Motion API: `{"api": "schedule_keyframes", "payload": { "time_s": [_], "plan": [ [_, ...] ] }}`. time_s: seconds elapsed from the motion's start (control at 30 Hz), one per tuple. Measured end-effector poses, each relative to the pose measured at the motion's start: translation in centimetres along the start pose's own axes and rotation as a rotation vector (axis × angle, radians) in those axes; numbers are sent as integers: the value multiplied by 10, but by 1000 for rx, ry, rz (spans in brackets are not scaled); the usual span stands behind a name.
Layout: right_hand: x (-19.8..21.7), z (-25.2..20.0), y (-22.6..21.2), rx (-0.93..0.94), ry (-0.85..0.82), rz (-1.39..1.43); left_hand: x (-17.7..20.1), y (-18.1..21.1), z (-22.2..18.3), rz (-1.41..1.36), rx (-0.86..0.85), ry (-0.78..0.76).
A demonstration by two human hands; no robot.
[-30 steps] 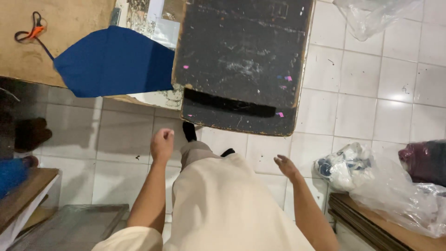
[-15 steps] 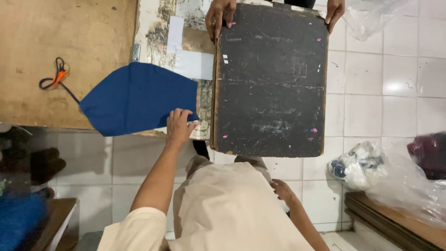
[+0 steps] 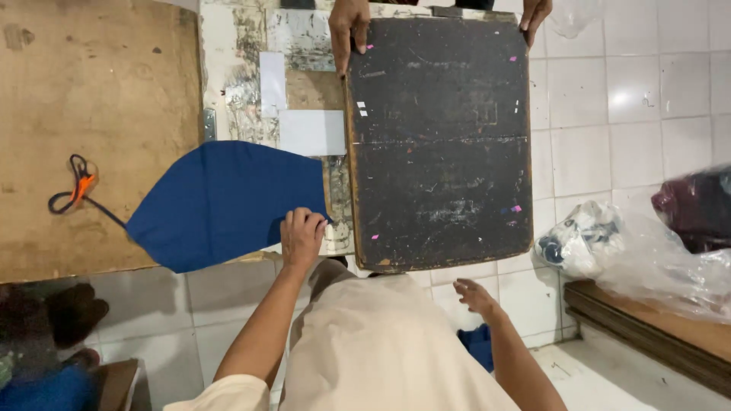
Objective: Placing and aligning fabric pieces on a screen printing platen for production
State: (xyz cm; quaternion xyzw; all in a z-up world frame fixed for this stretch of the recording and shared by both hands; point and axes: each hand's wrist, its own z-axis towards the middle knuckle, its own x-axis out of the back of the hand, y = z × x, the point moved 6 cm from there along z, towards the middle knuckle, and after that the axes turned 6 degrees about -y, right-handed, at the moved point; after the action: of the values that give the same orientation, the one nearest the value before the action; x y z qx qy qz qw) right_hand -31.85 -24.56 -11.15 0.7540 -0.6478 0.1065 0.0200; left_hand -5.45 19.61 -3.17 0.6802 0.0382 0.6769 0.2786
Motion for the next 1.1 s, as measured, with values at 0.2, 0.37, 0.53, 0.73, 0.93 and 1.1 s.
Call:
{"api": "schedule_keyframes", "payload": {
  "time_s": [0.2, 0.37, 0.53, 0.73, 0.93, 1.1],
  "plan": [
    [6, -28, -28, 79, 34, -85, -8, -61, 7, -456, 205, 35],
    [-14, -32, -7, 111, -2, 74, -6, -228, -22, -656, 788, 539],
    [7, -45, 0, 51, 11, -10, 194, -225, -1, -280, 609, 956],
    [167, 7, 23, 448, 594, 234, 324, 17, 27, -342, 63, 728],
    [194, -158, -156, 1038, 595, 77, 202, 203, -3, -224, -131, 555],
    [80, -313, -254, 1548, -32, -284, 172, 342, 4, -499, -327, 258]
  ]
}}
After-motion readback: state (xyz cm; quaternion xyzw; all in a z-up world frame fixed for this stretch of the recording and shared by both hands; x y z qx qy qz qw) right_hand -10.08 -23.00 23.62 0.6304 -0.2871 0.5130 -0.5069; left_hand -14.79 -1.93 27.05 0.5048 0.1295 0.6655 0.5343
